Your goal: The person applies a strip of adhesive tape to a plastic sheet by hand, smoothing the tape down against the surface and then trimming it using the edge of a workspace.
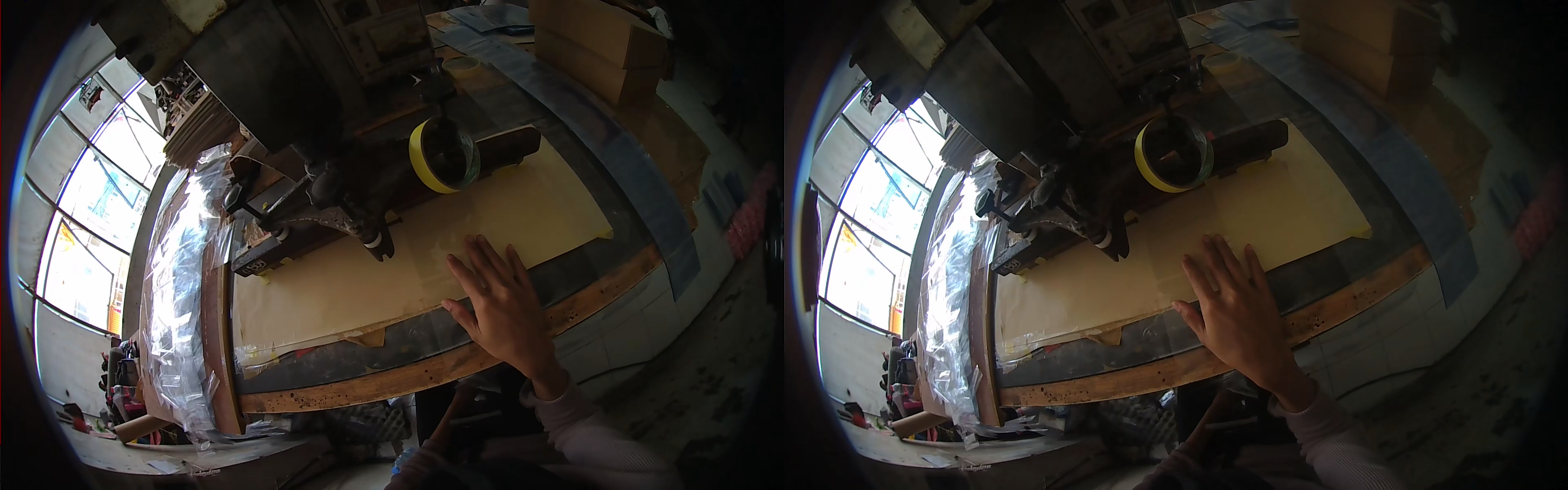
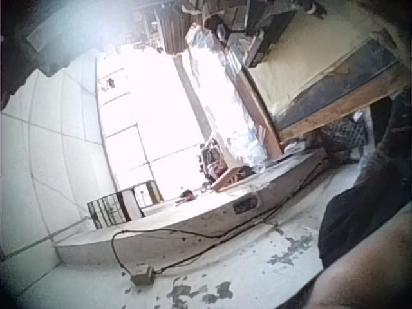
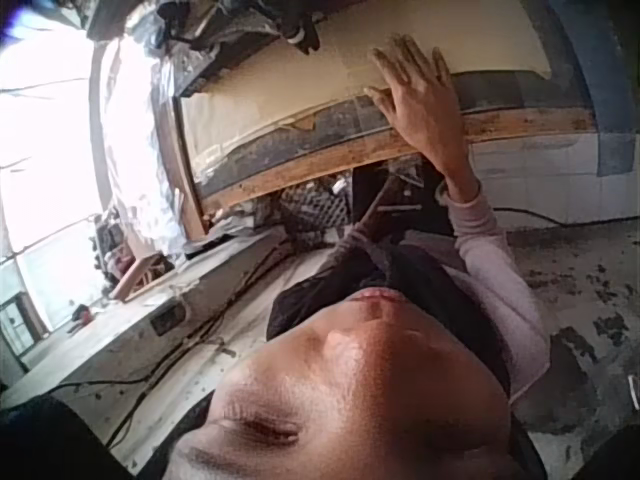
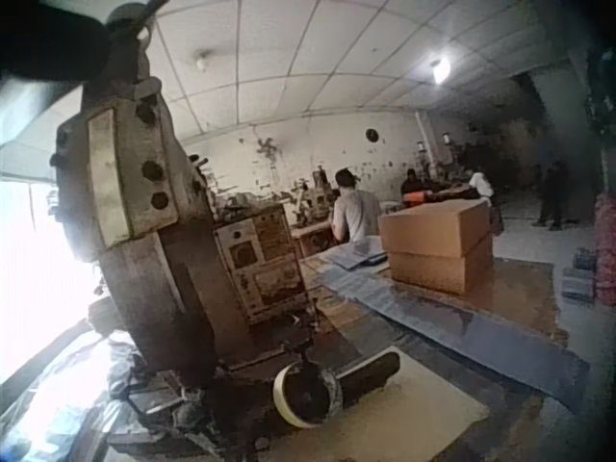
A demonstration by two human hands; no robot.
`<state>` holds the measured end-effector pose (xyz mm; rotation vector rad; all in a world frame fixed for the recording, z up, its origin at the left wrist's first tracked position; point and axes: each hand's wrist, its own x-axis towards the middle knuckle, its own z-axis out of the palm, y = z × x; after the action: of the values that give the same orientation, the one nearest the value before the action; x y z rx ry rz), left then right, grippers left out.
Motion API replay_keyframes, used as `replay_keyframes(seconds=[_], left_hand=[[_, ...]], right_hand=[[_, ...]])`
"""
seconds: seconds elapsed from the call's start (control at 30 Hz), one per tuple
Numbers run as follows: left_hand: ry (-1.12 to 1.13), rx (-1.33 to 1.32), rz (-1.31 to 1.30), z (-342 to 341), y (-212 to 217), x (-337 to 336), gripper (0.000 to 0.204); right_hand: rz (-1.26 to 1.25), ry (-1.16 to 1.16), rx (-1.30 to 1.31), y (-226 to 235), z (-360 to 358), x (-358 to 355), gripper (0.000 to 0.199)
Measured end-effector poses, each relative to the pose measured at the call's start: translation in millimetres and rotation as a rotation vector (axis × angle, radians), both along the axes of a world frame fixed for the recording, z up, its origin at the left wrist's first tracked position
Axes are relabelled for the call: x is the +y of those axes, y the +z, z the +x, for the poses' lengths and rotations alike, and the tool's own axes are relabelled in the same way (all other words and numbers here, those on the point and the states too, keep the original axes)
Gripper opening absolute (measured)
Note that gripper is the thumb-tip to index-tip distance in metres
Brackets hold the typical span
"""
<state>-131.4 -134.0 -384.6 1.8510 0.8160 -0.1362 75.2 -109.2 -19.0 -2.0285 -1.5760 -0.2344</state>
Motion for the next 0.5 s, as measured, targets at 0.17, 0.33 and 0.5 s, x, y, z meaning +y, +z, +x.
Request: replay_keyframes(seconds=[0.17, 0.33, 0.5], left_hand=[[-0.001, -0.010, 0.002, 0.4, 1.4, 1.1, 0.032], [-0.006, -0.013, 0.002, -0.8, 2.8, 0.0, 0.032], [-0.007, -0.012, 0.006, -0.6, 3.3, 0.9, 0.031]], right_hand=[[-0.004, -0.001, -0.003, -0.2, -0.6, 0.8, 0.051], [0.002, 0.001, 0.001, -1.8, 0.4, 1.1, 0.051], [0.002, -0.001, 0.001, -1.3, -0.7, 1.2, 0.052]])
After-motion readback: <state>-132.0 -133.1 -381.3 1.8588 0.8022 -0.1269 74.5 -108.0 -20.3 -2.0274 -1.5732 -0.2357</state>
